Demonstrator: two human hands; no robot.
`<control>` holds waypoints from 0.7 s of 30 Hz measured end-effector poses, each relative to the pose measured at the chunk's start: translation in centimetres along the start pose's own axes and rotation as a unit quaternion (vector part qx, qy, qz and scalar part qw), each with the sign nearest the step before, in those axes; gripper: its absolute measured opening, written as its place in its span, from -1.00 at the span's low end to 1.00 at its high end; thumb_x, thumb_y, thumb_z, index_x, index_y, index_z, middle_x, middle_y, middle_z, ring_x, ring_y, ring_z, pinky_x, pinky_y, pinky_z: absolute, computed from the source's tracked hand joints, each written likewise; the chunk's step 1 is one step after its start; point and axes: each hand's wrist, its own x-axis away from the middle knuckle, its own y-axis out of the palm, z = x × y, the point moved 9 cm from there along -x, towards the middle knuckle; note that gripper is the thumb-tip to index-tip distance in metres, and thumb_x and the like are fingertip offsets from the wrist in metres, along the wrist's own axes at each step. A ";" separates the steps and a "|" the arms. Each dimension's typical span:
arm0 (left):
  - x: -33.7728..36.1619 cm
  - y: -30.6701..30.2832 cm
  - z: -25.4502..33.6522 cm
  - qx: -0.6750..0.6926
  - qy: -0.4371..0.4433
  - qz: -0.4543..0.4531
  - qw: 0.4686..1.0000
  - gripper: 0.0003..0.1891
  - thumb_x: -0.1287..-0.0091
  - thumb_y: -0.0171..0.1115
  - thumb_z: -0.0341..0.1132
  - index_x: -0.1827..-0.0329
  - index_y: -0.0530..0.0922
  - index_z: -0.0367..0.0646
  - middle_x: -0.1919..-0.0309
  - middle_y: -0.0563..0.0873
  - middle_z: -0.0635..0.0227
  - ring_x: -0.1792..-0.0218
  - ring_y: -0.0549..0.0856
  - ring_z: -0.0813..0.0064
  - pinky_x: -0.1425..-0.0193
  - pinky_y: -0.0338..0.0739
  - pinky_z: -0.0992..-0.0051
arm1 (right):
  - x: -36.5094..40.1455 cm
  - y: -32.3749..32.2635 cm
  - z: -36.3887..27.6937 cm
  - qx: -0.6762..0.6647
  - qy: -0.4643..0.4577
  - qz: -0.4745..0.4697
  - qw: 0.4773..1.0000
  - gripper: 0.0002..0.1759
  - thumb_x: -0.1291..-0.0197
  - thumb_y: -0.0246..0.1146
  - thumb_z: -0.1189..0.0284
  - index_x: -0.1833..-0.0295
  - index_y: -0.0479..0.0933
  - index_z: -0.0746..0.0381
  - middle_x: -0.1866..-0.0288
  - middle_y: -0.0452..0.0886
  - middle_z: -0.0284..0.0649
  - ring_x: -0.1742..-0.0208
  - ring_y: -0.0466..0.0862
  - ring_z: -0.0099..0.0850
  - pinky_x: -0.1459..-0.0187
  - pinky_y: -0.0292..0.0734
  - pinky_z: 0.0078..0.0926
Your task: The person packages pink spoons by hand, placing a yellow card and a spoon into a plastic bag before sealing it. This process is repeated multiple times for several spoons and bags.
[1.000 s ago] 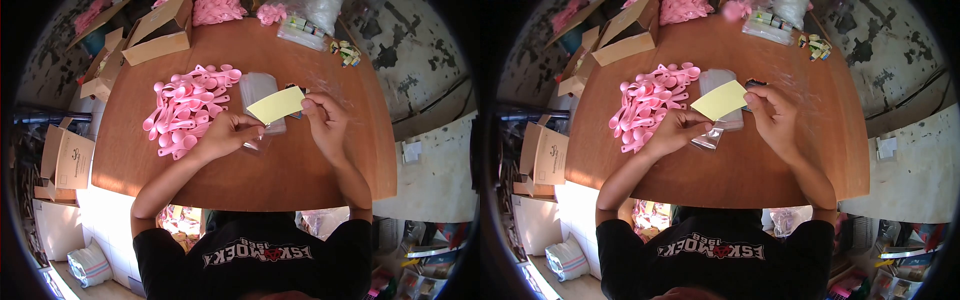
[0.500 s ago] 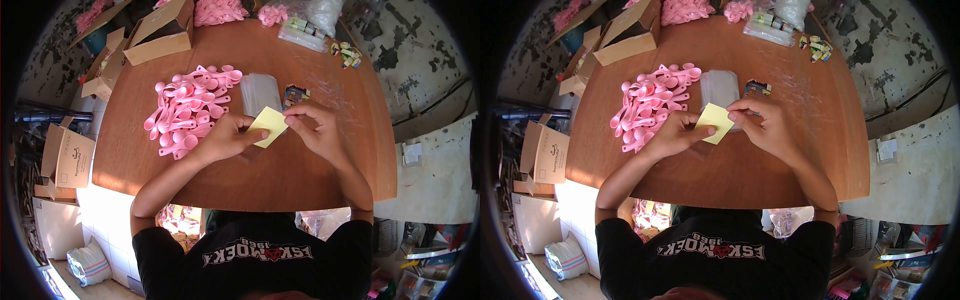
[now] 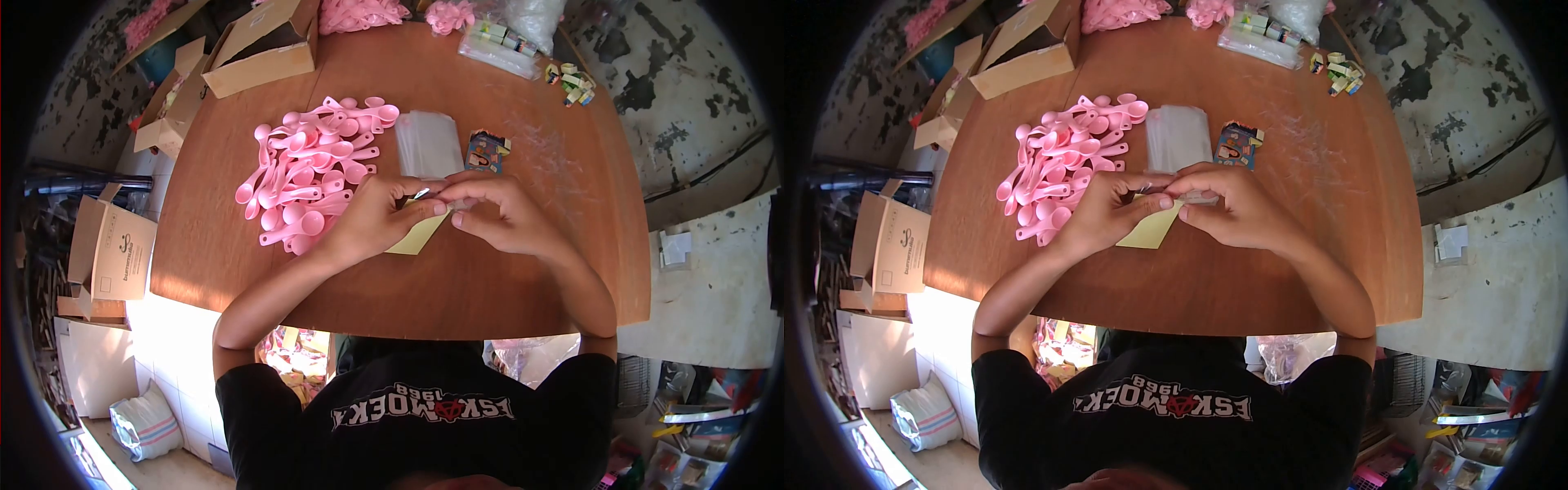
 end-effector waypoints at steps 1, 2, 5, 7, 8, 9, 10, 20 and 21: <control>0.0 0.0 0.1 -0.006 0.007 0.003 1.000 -0.69 -0.38 0.27 -0.41 -0.14 0.60 -0.36 0.01 0.74 0.19 0.02 0.65 0.63 -0.12 0.56 0.54 | -0.1 -0.1 -0.1 -0.001 0.000 -0.001 1.000 -0.75 -0.19 0.34 0.54 0.00 0.61 0.32 0.05 0.65 -0.16 0.06 0.67 -0.32 0.00 0.54 -0.40; 0.1 -0.1 0.2 -0.012 0.015 0.006 1.000 -0.67 -0.37 0.28 -0.40 -0.15 0.59 -0.36 0.01 0.74 0.19 0.01 0.65 0.63 -0.11 0.56 0.53 | -0.2 0.2 -0.3 0.014 0.001 -0.027 1.000 -0.74 -0.17 0.34 0.55 0.00 0.60 0.32 0.05 0.65 -0.14 0.07 0.68 -0.29 0.02 0.54 -0.39; 0.6 0.2 0.4 0.006 0.000 0.017 1.000 -0.64 -0.37 0.28 -0.39 -0.18 0.57 -0.37 0.01 0.74 0.17 0.01 0.65 0.62 -0.11 0.58 0.53 | -0.3 1.5 0.1 0.083 0.009 -0.102 0.991 -0.72 -0.17 0.34 0.53 -0.01 0.58 0.34 0.07 0.66 -0.11 0.07 0.67 -0.28 0.03 0.53 -0.39; 0.9 0.3 0.7 -0.043 0.031 0.028 0.998 -0.64 -0.34 0.31 -0.37 -0.14 0.59 -0.36 0.05 0.74 0.10 0.07 0.71 0.43 -0.07 0.59 0.45 | -0.2 2.7 0.0 0.148 0.011 -0.132 0.980 -0.79 -0.19 0.33 0.53 0.08 0.60 0.38 0.18 0.66 -0.07 0.19 0.66 -0.27 0.13 0.53 -0.42; 1.1 0.3 1.1 -0.093 0.062 0.038 0.993 -0.65 -0.30 0.34 -0.35 -0.10 0.61 -0.36 0.08 0.74 0.02 0.12 0.76 0.24 -0.03 0.60 0.36 | -0.4 3.0 0.1 0.148 0.010 -0.134 0.980 -0.79 -0.19 0.33 0.53 0.08 0.60 0.38 0.18 0.66 -0.07 0.19 0.66 -0.27 0.13 0.53 -0.42; 1.2 0.4 1.0 -0.077 0.058 0.035 0.995 -0.54 -0.24 0.39 -0.33 -0.17 0.56 -0.35 0.14 0.73 -0.02 0.12 0.74 0.14 -0.03 0.59 0.29 | -0.6 2.9 0.6 0.164 0.018 -0.112 0.980 -0.83 -0.16 0.32 0.53 0.13 0.62 0.34 0.26 0.67 -0.07 0.26 0.66 -0.19 0.21 0.53 -0.39; 1.4 0.3 1.2 -0.077 0.057 0.036 0.995 -0.54 -0.24 0.39 -0.33 -0.17 0.56 -0.35 0.14 0.73 -0.02 0.12 0.74 0.14 -0.03 0.59 0.29 | -0.8 2.7 1.1 0.180 0.025 -0.090 0.979 -0.88 -0.13 0.32 0.53 0.19 0.64 0.29 0.34 0.68 -0.07 0.33 0.67 -0.11 0.29 0.53 -0.36; 7.5 -1.7 -2.5 -0.088 -0.092 0.059 0.990 -0.70 -0.33 0.34 -0.37 -0.04 0.49 -0.28 0.34 0.71 0.33 0.29 0.64 0.70 0.29 0.54 0.59 | -6.9 -0.2 3.3 -0.113 0.032 0.003 0.993 -0.76 -0.33 0.24 0.46 -0.06 0.62 0.28 0.16 0.72 -0.21 0.33 0.71 -0.53 0.23 0.61 -0.59; 7.9 -1.7 -2.9 -0.068 -0.112 0.064 0.989 -0.73 -0.34 0.34 -0.38 0.02 0.48 -0.28 0.37 0.71 0.35 0.31 0.63 0.73 0.31 0.52 0.60 | -8.6 -0.2 5.1 -0.114 0.030 0.002 0.993 -0.76 -0.33 0.24 0.46 -0.06 0.62 0.28 0.16 0.72 -0.21 0.33 0.71 -0.53 0.23 0.61 -0.59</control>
